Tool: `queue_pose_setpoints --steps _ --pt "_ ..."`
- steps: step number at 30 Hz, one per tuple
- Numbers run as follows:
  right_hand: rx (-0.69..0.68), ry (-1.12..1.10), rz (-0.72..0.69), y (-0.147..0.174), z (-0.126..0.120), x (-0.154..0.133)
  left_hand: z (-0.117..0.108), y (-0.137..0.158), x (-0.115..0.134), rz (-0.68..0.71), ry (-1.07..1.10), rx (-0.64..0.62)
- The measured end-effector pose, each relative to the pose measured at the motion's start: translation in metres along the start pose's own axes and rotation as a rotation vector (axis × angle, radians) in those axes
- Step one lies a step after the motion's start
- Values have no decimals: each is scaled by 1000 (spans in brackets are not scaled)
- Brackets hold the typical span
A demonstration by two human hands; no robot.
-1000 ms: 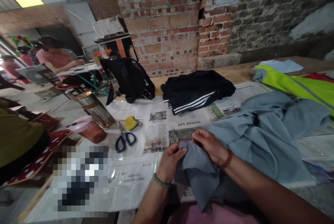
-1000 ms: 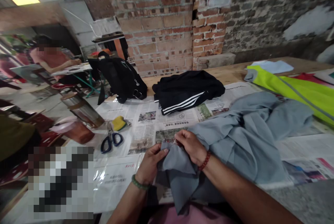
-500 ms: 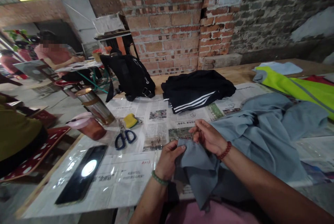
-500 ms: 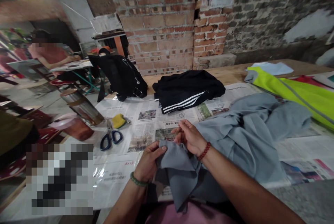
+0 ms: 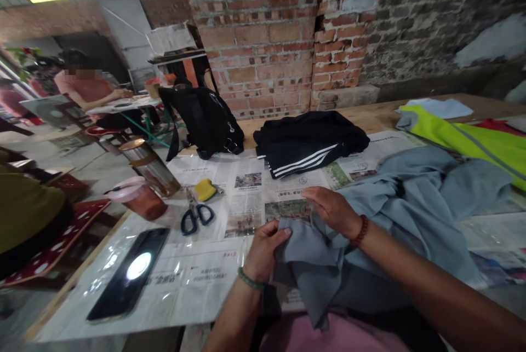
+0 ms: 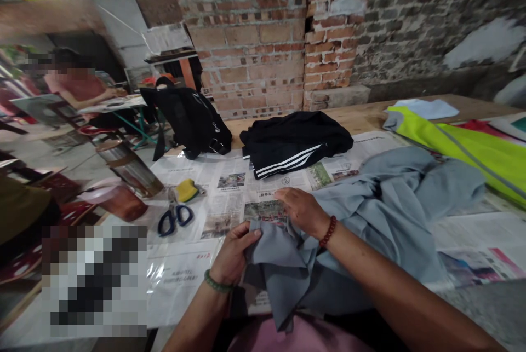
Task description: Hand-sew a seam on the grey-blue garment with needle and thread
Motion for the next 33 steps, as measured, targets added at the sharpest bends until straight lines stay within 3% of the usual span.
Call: queue_pose_setpoints --steps 5,11,14,21,25,33 --pt "63 275 -67 4 6 11 -1 0 0 -8 -9 7" --pt "81 371 -91 6 11 9 -1 -1 0 0 -13 4" --pt "27 292 -89 5 12 5 0 -1 1 19 -14 17" --pt "-375 15 -53 8 18 -11 0 0 2 60 -35 28" --pt "-357 -140 -41 11 18 -16 -2 -2 0 21 -12 22" --pt "-371 -249 40 18 23 -17 -2 -1 0 9 5 26"
Point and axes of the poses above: each hand's wrist, its own y-axis away from the middle knuckle, its own z-axis out of the palm, x = y × z, the point moved 3 cm from there along -y, towards the middle knuckle, and after that the axes turned 15 degrees about y, right-handed, at the moved point
